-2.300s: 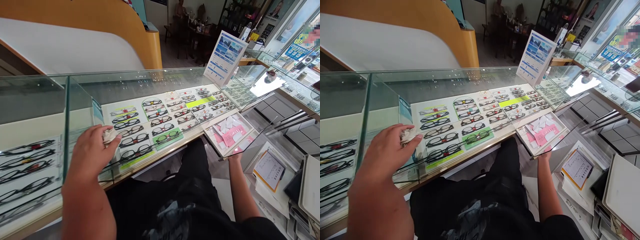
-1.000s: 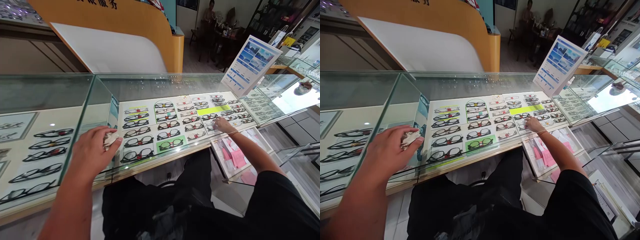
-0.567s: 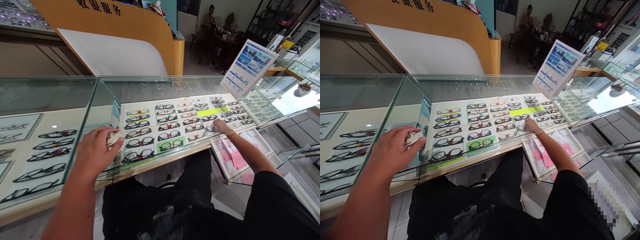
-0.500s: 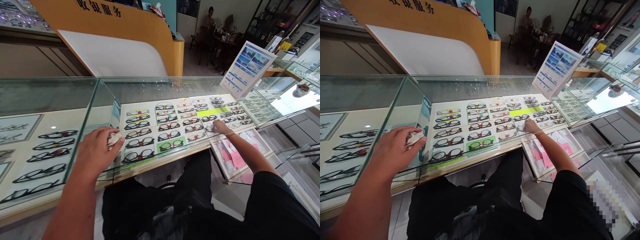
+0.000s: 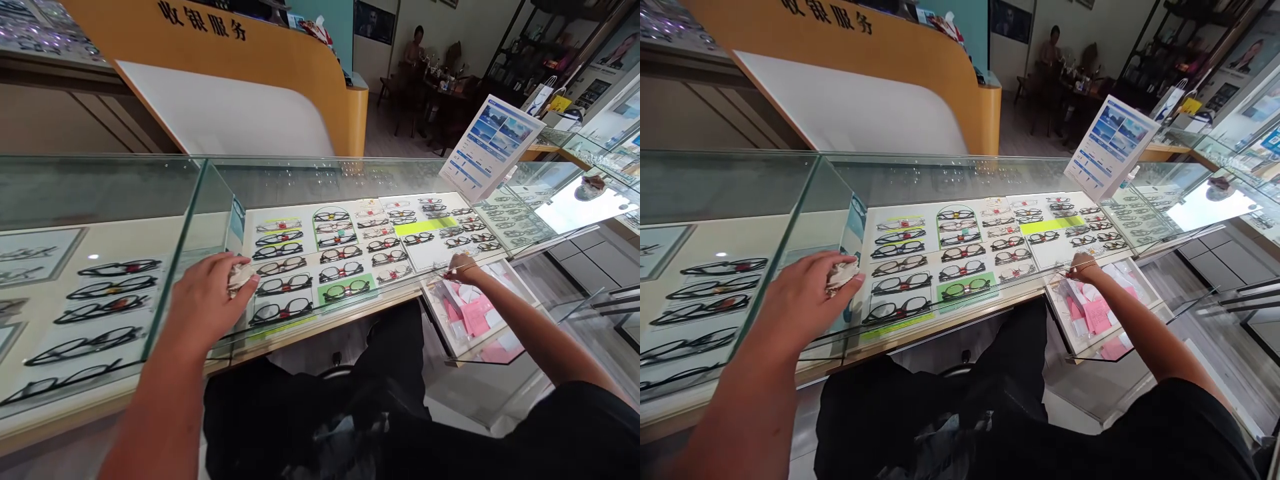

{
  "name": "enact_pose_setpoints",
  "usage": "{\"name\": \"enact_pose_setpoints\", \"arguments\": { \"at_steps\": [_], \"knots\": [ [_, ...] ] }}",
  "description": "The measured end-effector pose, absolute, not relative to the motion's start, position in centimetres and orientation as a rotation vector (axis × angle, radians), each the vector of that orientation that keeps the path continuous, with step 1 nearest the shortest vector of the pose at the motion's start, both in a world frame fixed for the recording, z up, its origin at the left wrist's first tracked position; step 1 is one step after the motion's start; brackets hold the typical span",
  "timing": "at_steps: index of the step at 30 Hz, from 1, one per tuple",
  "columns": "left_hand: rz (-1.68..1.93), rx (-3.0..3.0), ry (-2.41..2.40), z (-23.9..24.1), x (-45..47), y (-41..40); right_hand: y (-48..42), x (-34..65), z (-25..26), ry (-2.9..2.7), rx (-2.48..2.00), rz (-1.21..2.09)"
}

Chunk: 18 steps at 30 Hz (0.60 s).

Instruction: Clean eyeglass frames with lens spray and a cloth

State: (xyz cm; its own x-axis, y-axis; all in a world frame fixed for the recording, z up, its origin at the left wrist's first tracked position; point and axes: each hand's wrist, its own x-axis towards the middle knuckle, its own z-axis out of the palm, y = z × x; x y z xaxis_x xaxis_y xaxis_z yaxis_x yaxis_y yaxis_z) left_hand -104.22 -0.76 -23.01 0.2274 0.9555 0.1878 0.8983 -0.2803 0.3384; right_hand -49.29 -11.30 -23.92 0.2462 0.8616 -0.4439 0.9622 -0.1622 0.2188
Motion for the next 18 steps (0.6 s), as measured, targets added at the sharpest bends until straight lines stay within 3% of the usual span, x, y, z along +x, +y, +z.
{"name": "enact_pose_setpoints", "arguments": {
  "at_steps": [6,11,13,18],
  "knots": [
    [0.554,2.345,1.764,-23.3,-104.5,-0.8,-16.7,-50.0,-18.8,1.595,1.972,-0.694],
    [0.529,2.336,1.747,-22.9,-104.4,-0.9,-19.1,-51.7,-11.3,1.845,1.974,-1.059],
    [0.513,2.320,1.758,-22.7,-104.3,-1.0,-18.5,-53.1,-8.8,2.054,1.939,-0.996],
    [0.534,2.306,1.739,-22.5,-104.4,-1.2,-13.0,-57.3,-8.7,2.431,1.811,-0.307]
  ]
}}
